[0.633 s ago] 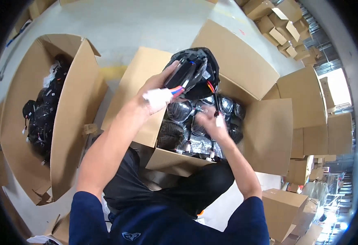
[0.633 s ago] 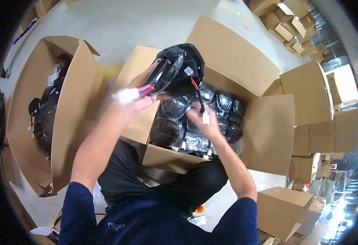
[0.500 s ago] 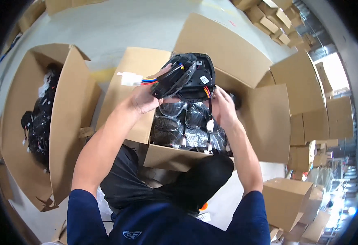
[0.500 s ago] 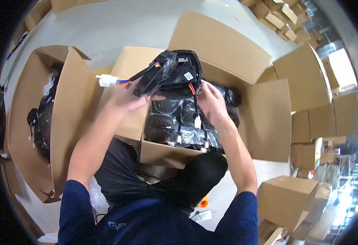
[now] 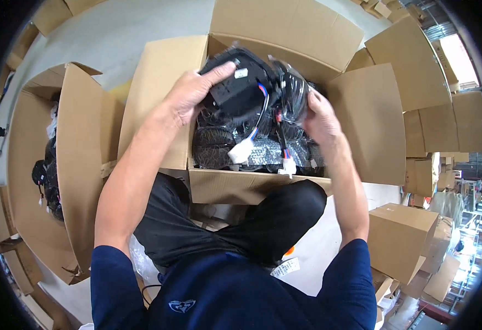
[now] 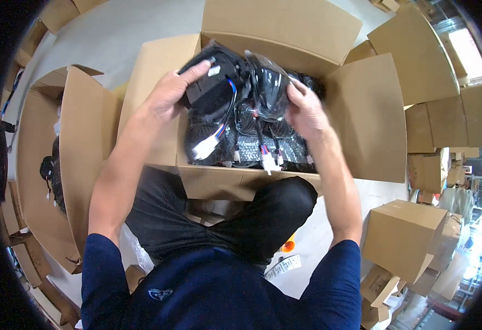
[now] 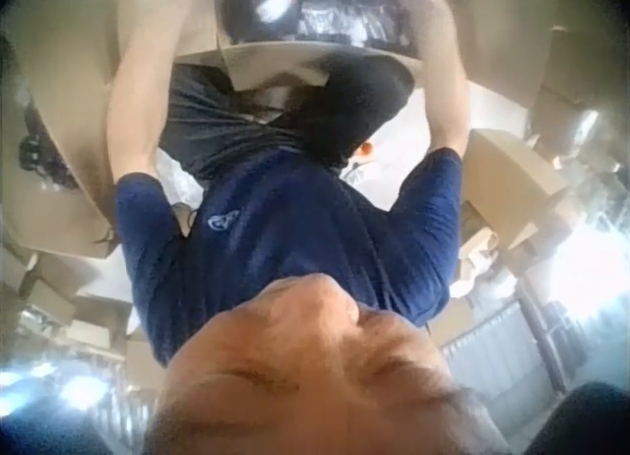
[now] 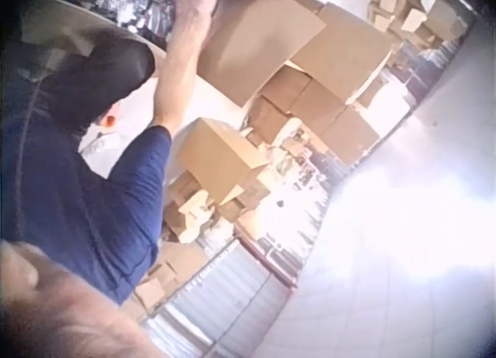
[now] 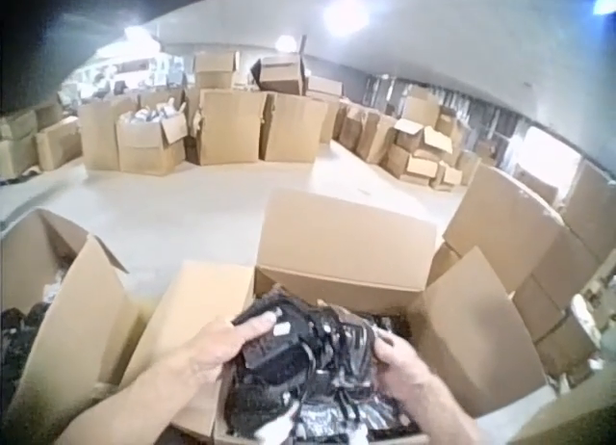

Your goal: The person packs plastic-wrapped components into cardboard boxes by hand, adding bubble wrap for shipping.

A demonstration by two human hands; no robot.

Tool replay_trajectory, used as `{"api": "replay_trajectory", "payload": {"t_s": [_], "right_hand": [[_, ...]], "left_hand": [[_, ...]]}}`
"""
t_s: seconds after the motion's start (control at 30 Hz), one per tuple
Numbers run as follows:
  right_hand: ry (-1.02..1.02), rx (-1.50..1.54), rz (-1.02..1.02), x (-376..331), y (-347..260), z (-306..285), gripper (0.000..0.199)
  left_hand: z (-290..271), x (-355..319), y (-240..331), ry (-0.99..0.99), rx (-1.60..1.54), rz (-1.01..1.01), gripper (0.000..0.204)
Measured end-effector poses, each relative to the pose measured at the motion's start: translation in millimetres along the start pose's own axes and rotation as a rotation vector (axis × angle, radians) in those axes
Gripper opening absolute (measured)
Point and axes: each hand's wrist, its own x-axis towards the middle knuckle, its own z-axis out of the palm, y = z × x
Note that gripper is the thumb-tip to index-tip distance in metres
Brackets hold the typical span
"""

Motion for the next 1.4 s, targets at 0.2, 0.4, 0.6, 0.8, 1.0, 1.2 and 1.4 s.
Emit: {"api": "replay_trajectory", "payload": {"t_s": [0.2,0.4,0.6,0.8,1.0,1.2,1.4], "right_hand": [[-0.022,-1.111,0.316,-28,0,-23,0.045],[0.150,-0.161,0.730,-40,104,-50,0.070],[0.078,-0.768,0.645,-49,108,-23,0.042],[0.265,-1.434,0.043,-38,82,-21,0.031],[0.112,-1.561,-0.517,-31,-8,95,0.083],[0.323,-1.183,-0.120,-39,6,62,0.043],[0.548,-0.295,0.310,-94,26,-68,0.032]], "left_hand": [[-34,7,11,0.335,-0.034,0.111,0.050],[-12,11,5,0.259,-0.018,0.053,0.048],[-11,11,-1,0.270,0.053,0.025,0.046],[2,14,-27,0.316,0.312,0.047,0.039],[29,17,-56,0.192,0.536,0.079,0.037],[57,8,-63,-0.150,0.637,0.268,0.055],[57,11,-104,-0.168,0.896,0.043,0.090]]}}
